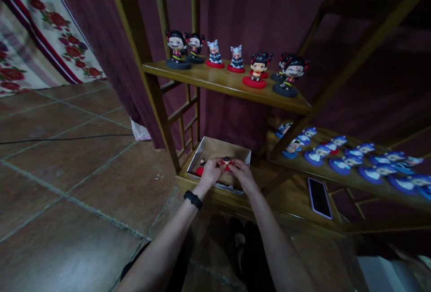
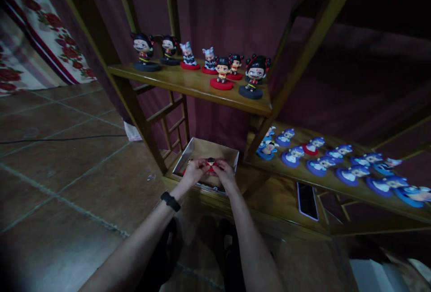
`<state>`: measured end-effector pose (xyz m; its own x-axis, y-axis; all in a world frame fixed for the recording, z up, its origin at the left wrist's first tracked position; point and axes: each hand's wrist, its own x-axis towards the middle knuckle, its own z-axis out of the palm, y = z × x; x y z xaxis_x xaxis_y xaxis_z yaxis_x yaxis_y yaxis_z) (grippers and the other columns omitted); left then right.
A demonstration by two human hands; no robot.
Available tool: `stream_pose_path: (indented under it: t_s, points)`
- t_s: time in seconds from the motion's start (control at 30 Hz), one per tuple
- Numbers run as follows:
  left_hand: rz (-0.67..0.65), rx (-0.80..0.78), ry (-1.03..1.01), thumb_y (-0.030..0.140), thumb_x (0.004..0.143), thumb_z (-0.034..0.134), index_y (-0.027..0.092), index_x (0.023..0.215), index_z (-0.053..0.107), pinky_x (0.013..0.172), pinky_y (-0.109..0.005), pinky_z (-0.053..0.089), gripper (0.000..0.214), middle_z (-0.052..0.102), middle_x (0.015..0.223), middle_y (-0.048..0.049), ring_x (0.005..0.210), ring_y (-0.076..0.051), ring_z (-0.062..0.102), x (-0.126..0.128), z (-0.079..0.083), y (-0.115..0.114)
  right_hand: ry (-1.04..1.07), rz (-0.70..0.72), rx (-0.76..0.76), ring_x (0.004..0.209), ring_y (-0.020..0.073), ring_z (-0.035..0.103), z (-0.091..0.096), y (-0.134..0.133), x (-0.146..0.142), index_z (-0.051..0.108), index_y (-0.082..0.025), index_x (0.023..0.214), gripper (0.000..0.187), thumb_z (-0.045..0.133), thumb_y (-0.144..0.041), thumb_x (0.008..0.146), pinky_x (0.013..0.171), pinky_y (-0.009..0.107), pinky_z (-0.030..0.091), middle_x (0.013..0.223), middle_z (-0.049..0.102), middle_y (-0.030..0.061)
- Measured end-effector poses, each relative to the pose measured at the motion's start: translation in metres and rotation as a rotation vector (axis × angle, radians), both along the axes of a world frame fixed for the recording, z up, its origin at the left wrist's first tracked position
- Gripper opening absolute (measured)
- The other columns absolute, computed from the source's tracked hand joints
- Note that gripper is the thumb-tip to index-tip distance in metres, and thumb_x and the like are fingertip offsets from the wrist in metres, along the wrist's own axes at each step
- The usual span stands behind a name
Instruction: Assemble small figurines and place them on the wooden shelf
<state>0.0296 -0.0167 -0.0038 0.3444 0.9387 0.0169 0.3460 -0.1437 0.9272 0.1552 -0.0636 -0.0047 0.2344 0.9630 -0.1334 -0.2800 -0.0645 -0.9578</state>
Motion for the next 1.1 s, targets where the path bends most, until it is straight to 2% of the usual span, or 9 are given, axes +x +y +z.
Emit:
stream_pose_path:
  t_s: [0.13,0.27,0.37,0.57,0.7,0.77,0.83,1.03,1.1]
  points:
    - [-0.02,-0.101,-0.152,0.031,0.07,0.057,0.011,0.072,0.062,0.054,-0.019,0.04,0.021,0.055,0.056,0.0024,0.053,-0.008,0.05,-0.005,0.0,-0.005,0.068,0.021,0.02,0.07,0.0145,0.063,0.009,-0.007,-0.004,0.062,-0.018,0.081,0.031,0.071,-0.037,0.058,0.069,0.03,0.052,0.083,0.066,0.0024]
    - [-0.065,-0.109,-0.284,0.032,0.06,0.068,0.011,0.083,0.063,0.061,-0.022,0.044,0.032,0.062,0.068,-0.0003,0.06,-0.01,0.054,-0.012,0.007,-0.015,0.109,0.016,0.04,0.076,0.0169,0.063,0.008,-0.013,-0.009,0.063,-0.018,0.082,0.032,0.071,-0.039,0.058,0.069,0.032,0.052,0.085,0.066,0.0037]
    - [-0.023,-0.09,-0.297,0.033,0.055,0.071,0.013,0.091,0.063,0.063,-0.025,0.046,0.042,0.065,0.077,-0.0019,0.065,-0.012,0.056,-0.016,0.015,-0.024,0.152,0.035,0.039,0.077,0.018,0.063,0.008,-0.018,-0.013,0.063,-0.019,0.084,0.033,0.071,-0.039,0.058,0.07,0.033,0.051,0.085,0.067,0.0046]
    - [0.074,-0.128,-0.352,0.036,0.048,0.074,0.013,0.083,0.067,0.061,-0.025,0.046,0.042,0.066,0.07,-0.0026,0.063,-0.015,0.058,-0.022,0.037,-0.045,0.208,0.134,0.055,0.077,0.0167,0.063,0.02,-0.033,-0.018,0.063,-0.018,0.088,0.035,0.072,-0.036,0.06,0.072,0.032,0.05,0.088,0.067,0.0045]
    - [0.14,-0.09,-0.321,0.037,0.049,0.074,0.013,0.081,0.067,0.066,-0.027,0.047,0.041,0.068,0.073,-0.0037,0.068,-0.017,0.061,-0.037,0.065,-0.063,0.216,0.212,0.065,0.074,0.0158,0.063,0.031,-0.039,-0.019,0.064,-0.019,0.088,0.031,0.068,-0.038,0.064,0.07,0.032,0.05,0.086,0.067,0.0046]
    - [0.18,-0.05,-0.308,0.038,0.05,0.074,0.013,0.086,0.066,0.068,-0.027,0.048,0.045,0.069,0.079,-0.0048,0.072,-0.018,0.062,-0.049,0.089,-0.071,0.224,0.199,0.047,0.07,0.0142,0.062,0.036,-0.04,-0.018,0.065,-0.019,0.086,0.031,0.07,-0.038,0.063,0.068,0.03,0.05,0.084,0.067,0.0045]
    - [0.205,0.018,-0.296,0.04,0.052,0.074,0.013,0.091,0.065,0.07,-0.028,0.049,0.048,0.069,0.086,-0.0061,0.077,-0.02,0.062,-0.062,0.124,-0.079,0.239,0.183,0.042,0.068,0.0134,0.061,0.039,-0.041,-0.018,0.065,-0.018,0.085,0.031,0.07,-0.038,0.061,0.066,0.029,0.05,0.083,0.068,0.0049]
    - [0.198,0.355,-0.303,0.041,0.052,0.075,0.013,0.099,0.062,0.073,-0.031,0.05,0.056,0.068,0.092,-0.0076,0.083,-0.021,0.062,-0.072,0.266,-0.082,0.241,0.177,0.056,0.07,0.0137,0.061,0.041,-0.044,-0.011,0.064,-0.018,0.085,0.032,0.071,-0.038,0.061,0.067,0.029,0.049,0.086,0.068,0.0065]
    - [0.188,0.439,-0.281,0.041,0.052,0.075,0.012,0.095,0.063,0.071,-0.03,0.051,0.053,0.068,0.089,-0.007,0.082,-0.021,0.062,-0.062,0.302,-0.07,0.236,0.172,0.051,0.071,0.0141,0.061,0.038,-0.043,-0.008,0.064,-0.018,0.085,0.033,0.071,-0.038,0.06,0.068,0.029,0.049,0.087,0.068,0.0069]
